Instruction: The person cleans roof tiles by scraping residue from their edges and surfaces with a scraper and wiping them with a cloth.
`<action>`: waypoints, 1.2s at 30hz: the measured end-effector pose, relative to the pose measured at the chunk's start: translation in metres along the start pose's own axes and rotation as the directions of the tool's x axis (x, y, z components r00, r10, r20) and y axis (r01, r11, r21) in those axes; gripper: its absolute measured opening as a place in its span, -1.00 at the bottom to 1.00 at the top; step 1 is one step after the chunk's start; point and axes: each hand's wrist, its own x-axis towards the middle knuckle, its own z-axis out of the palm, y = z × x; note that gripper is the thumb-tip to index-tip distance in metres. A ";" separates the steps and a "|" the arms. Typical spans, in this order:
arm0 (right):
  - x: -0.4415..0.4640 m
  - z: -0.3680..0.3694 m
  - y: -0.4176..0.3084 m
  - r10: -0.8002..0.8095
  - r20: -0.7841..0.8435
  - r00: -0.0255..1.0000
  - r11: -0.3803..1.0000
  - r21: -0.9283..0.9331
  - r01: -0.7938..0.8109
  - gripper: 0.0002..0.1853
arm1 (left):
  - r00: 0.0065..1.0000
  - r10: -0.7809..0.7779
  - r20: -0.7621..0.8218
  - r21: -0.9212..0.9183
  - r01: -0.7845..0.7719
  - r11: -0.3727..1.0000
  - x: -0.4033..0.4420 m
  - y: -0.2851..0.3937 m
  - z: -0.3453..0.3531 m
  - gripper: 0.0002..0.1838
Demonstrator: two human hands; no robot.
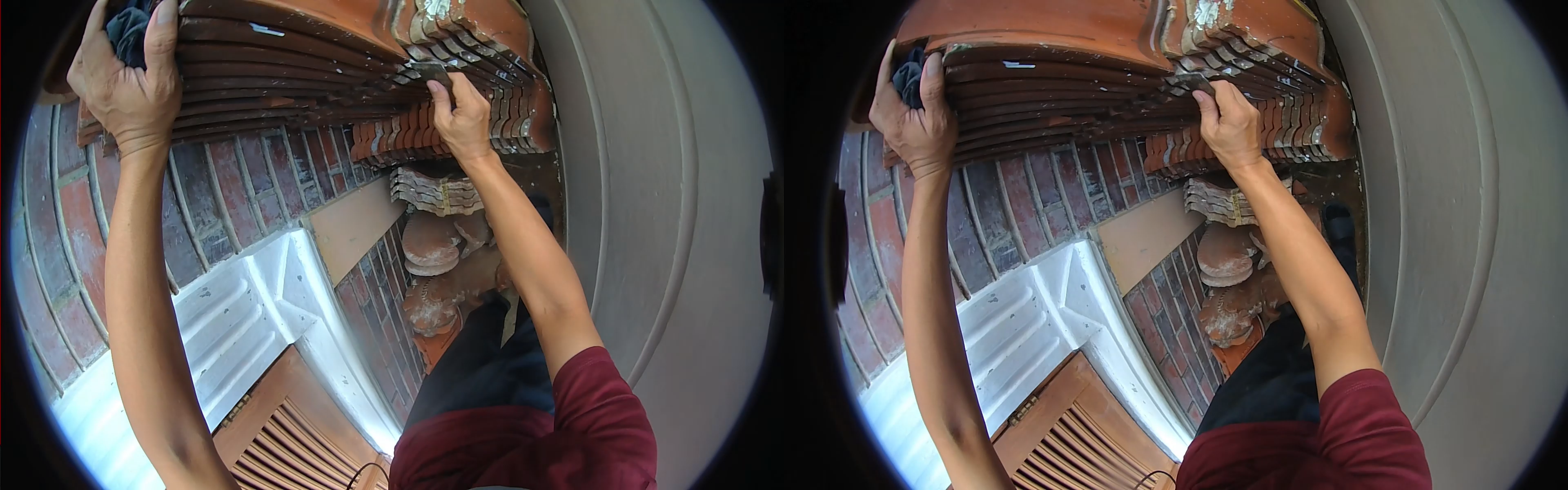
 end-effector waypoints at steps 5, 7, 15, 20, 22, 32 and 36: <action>0.002 0.007 -0.018 -0.107 -0.006 0.994 0.992 0.071 0.107 -0.85 | 0.992 0.118 0.036 0.117 -0.121 0.986 -0.002 -0.030 -0.004 -0.38; 0.014 0.020 -0.027 -0.112 -0.036 0.993 0.990 0.081 0.114 -0.85 | 0.992 0.079 0.102 0.097 -0.089 0.991 -0.005 -0.042 -0.007 -0.36; 0.015 0.031 -0.046 -0.086 -0.032 0.996 0.994 0.066 0.088 -0.86 | 0.998 0.061 0.028 0.267 -0.066 0.962 -0.002 -0.001 -0.005 -0.36; 0.010 0.036 -0.037 -0.052 -0.003 0.999 0.996 0.076 0.052 -0.84 | 0.997 0.069 0.027 0.296 -0.074 0.952 -0.002 -0.001 -0.006 -0.36; 0.013 0.036 -0.039 -0.083 -0.021 0.996 0.996 0.040 0.084 -0.85 | 0.991 0.132 -0.003 0.296 -0.125 0.947 -0.001 -0.006 -0.005 -0.37; 0.022 0.031 -0.048 -0.158 -0.043 0.987 0.987 -0.010 0.157 -0.88 | 0.998 0.000 0.067 0.285 -0.019 0.958 0.001 0.009 -0.010 -0.37; 0.029 0.014 -0.044 -0.260 0.071 0.963 0.947 -0.176 0.269 -0.84 | 0.997 0.077 0.003 0.329 -0.074 0.941 -0.001 -0.002 -0.004 -0.35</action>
